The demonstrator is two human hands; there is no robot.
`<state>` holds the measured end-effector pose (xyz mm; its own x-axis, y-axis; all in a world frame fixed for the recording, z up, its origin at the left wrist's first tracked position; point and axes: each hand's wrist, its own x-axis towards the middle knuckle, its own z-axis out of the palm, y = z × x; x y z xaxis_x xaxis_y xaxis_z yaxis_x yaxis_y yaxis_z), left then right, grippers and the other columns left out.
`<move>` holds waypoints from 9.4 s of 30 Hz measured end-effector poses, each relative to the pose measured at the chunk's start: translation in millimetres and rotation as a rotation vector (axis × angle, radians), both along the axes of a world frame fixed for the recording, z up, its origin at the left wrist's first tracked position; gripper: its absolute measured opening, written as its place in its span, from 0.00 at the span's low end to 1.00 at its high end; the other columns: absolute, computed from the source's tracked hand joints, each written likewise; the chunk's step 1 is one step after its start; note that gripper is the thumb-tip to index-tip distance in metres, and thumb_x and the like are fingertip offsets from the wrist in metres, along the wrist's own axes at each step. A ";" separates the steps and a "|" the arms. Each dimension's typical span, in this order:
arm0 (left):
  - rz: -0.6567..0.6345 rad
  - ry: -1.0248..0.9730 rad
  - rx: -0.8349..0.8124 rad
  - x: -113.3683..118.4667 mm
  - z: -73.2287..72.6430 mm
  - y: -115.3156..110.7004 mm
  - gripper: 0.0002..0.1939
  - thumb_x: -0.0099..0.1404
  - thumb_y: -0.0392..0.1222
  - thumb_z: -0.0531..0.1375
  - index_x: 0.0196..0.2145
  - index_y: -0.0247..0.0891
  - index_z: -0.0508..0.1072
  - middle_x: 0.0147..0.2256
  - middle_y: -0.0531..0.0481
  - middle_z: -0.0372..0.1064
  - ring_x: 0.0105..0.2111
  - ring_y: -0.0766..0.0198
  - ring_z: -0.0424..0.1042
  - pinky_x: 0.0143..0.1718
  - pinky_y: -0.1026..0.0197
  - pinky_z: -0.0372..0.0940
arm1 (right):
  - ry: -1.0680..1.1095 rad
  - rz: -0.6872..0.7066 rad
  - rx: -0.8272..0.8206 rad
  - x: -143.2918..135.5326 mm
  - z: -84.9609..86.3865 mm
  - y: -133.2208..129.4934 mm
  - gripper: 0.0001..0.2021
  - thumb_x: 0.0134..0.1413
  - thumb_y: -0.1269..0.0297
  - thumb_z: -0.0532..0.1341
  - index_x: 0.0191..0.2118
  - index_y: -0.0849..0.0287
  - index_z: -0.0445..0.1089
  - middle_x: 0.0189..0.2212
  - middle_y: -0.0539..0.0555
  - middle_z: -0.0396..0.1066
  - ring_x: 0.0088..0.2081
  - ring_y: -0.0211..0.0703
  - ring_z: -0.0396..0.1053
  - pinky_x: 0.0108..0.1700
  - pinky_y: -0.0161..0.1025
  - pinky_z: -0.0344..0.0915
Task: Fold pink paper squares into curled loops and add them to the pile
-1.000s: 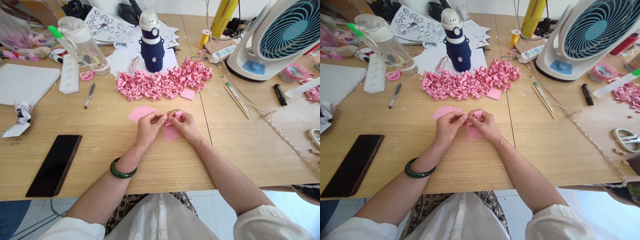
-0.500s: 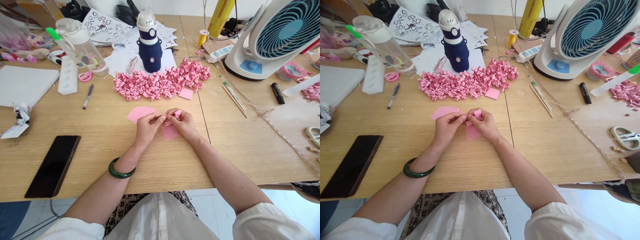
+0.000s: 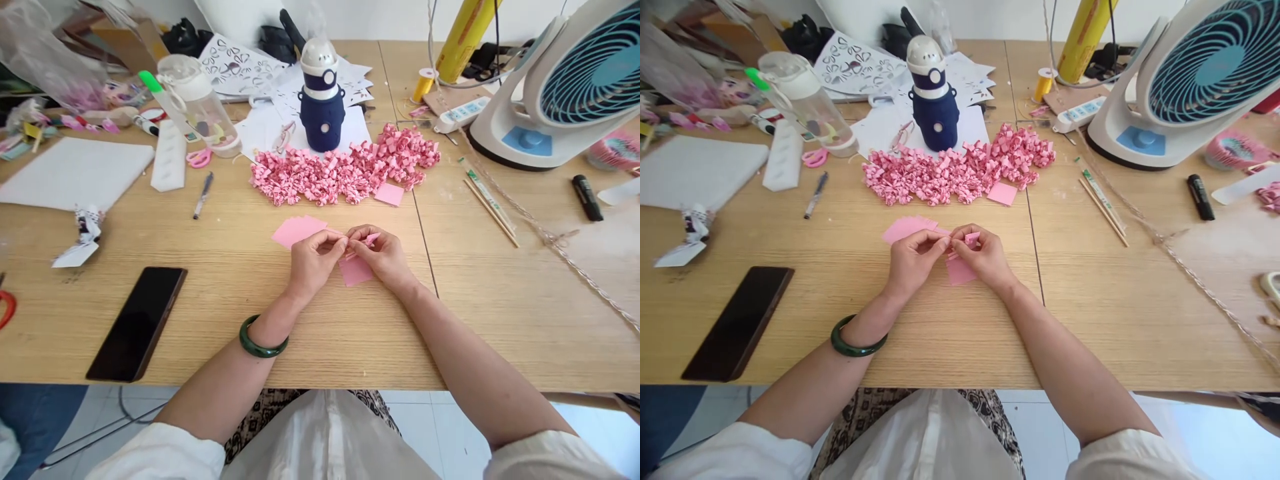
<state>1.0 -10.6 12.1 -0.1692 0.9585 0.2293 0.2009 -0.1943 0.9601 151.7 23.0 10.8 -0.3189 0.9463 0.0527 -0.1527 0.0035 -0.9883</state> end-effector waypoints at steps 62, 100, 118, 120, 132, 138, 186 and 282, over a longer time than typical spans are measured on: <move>-0.043 -0.339 -0.189 -0.8 -4.8 7.5 0.11 0.53 0.46 0.71 0.30 0.37 0.79 0.31 0.50 0.77 0.34 0.63 0.75 0.40 0.60 0.70 | -0.080 -0.035 0.041 3.5 -0.9 -0.7 0.13 0.52 0.53 0.69 0.34 0.57 0.75 0.35 0.53 0.75 0.37 0.41 0.72 0.40 0.39 0.71; -0.065 -0.329 -0.067 -4.3 -13.2 10.9 0.09 0.51 0.42 0.73 0.27 0.37 0.78 0.35 0.51 0.71 0.37 0.65 0.72 0.41 0.63 0.68 | -0.004 0.041 0.019 3.3 -0.7 -1.8 0.10 0.53 0.56 0.69 0.34 0.57 0.76 0.38 0.52 0.75 0.39 0.40 0.72 0.43 0.39 0.71; -0.007 -0.177 0.073 -6.6 -7.5 9.5 0.07 0.59 0.42 0.68 0.28 0.37 0.76 0.37 0.48 0.70 0.39 0.64 0.72 0.39 0.64 0.70 | -0.010 0.016 -0.071 3.1 1.8 -2.8 0.13 0.51 0.55 0.69 0.38 0.57 0.76 0.36 0.52 0.78 0.37 0.42 0.75 0.43 0.39 0.71; -0.002 -0.202 0.065 -6.8 -7.8 10.1 0.07 0.58 0.42 0.68 0.28 0.37 0.76 0.36 0.48 0.70 0.38 0.64 0.72 0.39 0.64 0.70 | -0.002 -0.009 -0.079 3.8 2.0 -2.2 0.13 0.52 0.52 0.68 0.38 0.56 0.76 0.35 0.52 0.79 0.36 0.42 0.75 0.43 0.40 0.72; -0.020 -0.338 -0.102 -4.4 -9.6 11.0 0.16 0.53 0.52 0.72 0.30 0.37 0.78 0.39 0.48 0.72 0.38 0.63 0.73 0.36 0.63 0.72 | -0.079 -0.149 -0.071 2.4 0.1 1.8 0.21 0.49 0.42 0.68 0.28 0.57 0.77 0.23 0.52 0.77 0.25 0.43 0.74 0.30 0.39 0.70; -0.010 -0.366 -0.175 -4.6 -6.8 7.7 0.24 0.64 0.63 0.61 0.38 0.38 0.82 0.41 0.43 0.78 0.40 0.57 0.77 0.34 0.61 0.71 | -0.099 -0.178 -0.078 3.1 0.6 1.6 0.21 0.49 0.42 0.68 0.30 0.57 0.78 0.25 0.53 0.78 0.26 0.44 0.74 0.31 0.40 0.71; 0.029 -0.402 -0.227 -2.0 -5.4 10.5 0.14 0.47 0.48 0.73 0.26 0.36 0.79 0.28 0.51 0.75 0.29 0.67 0.70 0.35 0.62 0.67 | -0.136 -0.140 -0.014 3.0 1.4 0.3 0.15 0.53 0.50 0.66 0.29 0.58 0.74 0.21 0.50 0.73 0.24 0.40 0.70 0.29 0.37 0.67; -0.026 -0.350 -0.221 -2.6 -7.4 7.0 0.13 0.57 0.49 0.70 0.35 0.37 0.83 0.37 0.46 0.81 0.37 0.58 0.78 0.43 0.54 0.74 | -0.330 -0.183 0.195 4.1 -1.5 -1.1 0.09 0.55 0.57 0.62 0.30 0.57 0.71 0.28 0.52 0.74 0.30 0.40 0.68 0.33 0.37 0.65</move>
